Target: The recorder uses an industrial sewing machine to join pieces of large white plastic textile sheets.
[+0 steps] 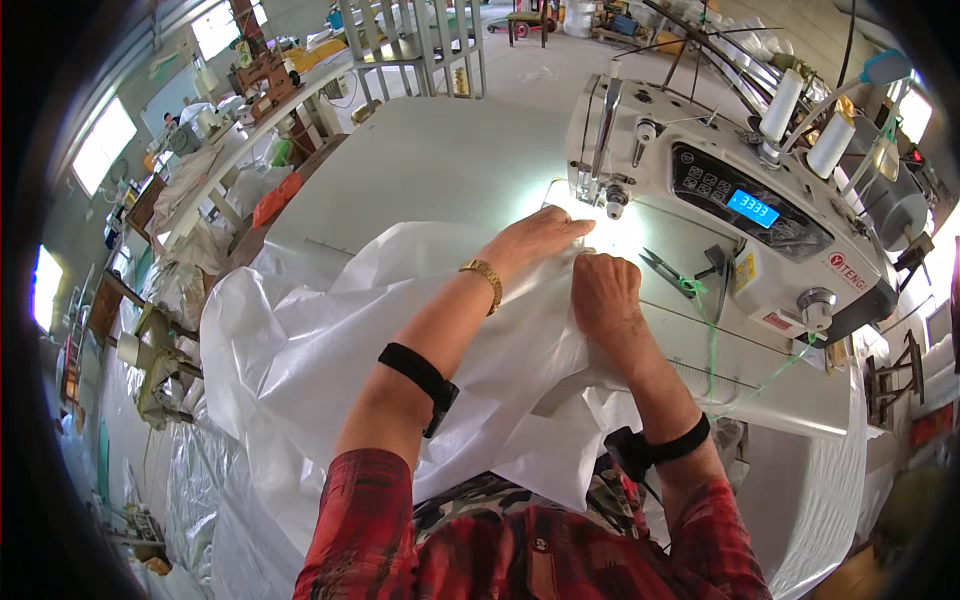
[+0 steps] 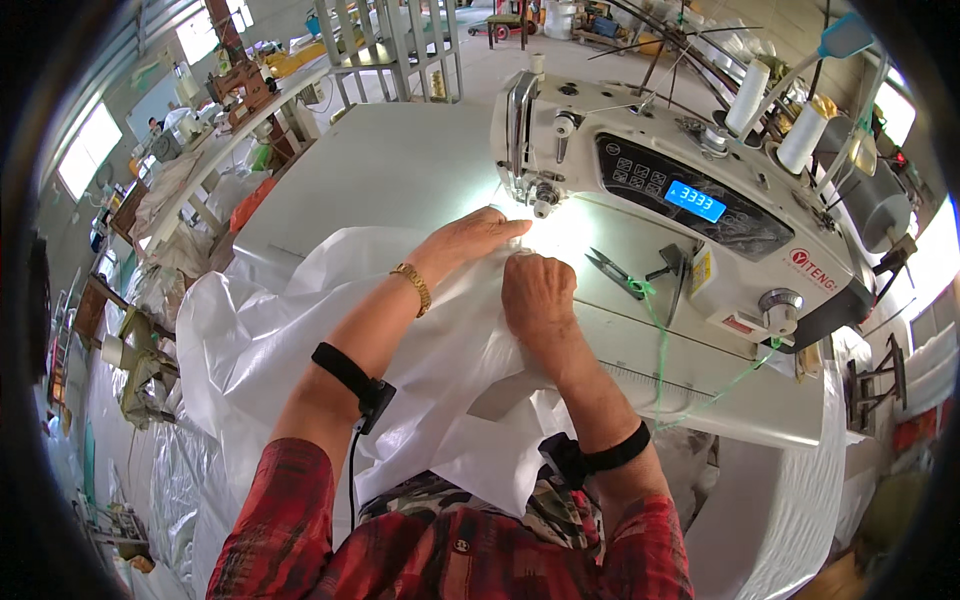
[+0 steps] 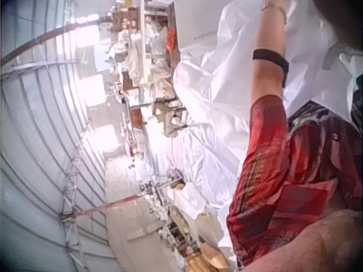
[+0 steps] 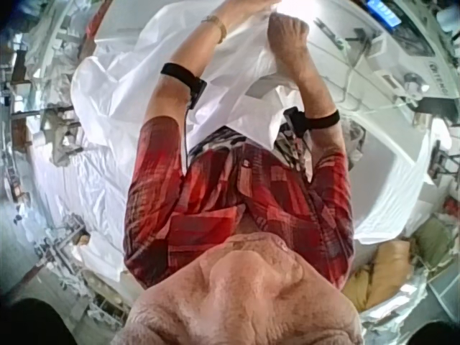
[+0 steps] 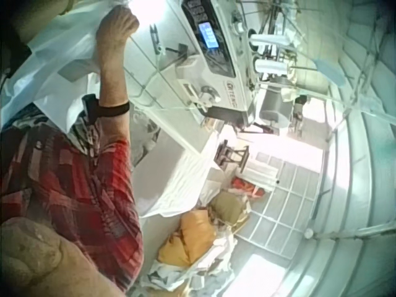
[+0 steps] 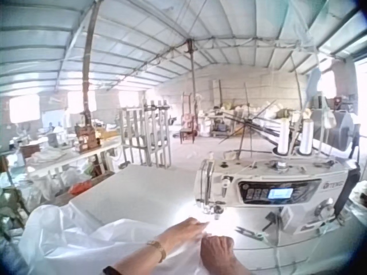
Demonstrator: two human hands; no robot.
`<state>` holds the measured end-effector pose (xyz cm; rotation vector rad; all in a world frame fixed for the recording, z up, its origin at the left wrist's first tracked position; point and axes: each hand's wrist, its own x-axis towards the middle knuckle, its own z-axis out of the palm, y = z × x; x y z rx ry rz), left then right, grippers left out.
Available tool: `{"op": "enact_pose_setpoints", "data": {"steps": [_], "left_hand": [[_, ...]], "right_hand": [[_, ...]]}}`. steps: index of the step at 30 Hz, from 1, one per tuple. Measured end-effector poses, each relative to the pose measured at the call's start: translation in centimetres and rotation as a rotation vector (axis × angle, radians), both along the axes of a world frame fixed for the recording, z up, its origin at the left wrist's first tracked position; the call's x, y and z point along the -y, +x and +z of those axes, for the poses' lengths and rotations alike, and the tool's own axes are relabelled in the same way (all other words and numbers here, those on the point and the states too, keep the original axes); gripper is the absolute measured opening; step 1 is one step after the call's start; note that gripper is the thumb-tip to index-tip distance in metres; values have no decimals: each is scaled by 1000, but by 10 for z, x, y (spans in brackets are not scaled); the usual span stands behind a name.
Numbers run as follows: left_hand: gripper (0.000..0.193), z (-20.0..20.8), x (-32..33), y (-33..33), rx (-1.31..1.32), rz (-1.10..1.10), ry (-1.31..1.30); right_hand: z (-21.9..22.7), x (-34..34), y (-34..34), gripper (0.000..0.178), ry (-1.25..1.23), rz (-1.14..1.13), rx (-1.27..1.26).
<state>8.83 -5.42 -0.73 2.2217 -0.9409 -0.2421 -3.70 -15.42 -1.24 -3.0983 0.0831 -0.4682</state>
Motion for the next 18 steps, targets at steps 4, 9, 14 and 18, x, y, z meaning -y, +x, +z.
{"op": "enact_pose_setpoints", "data": {"steps": [4, 9, 14, 18], "left_hand": [[36, -6, 8, 10, -139, -54, 131], [34, -18, 10, 4, 97, -39, 72], [29, -26, 15, 1, 264, 61, -134], [20, -21, 14, -2, 193, 137, 2]], "right_hand": [[-7, 2, 5, 8, -46, 8, -44], [-13, 29, 13, 11, 177, 40, 43], [-23, 52, 11, 15, 431, 310, 230], [-26, 49, 8, 22, 180, 366, 212]]}}
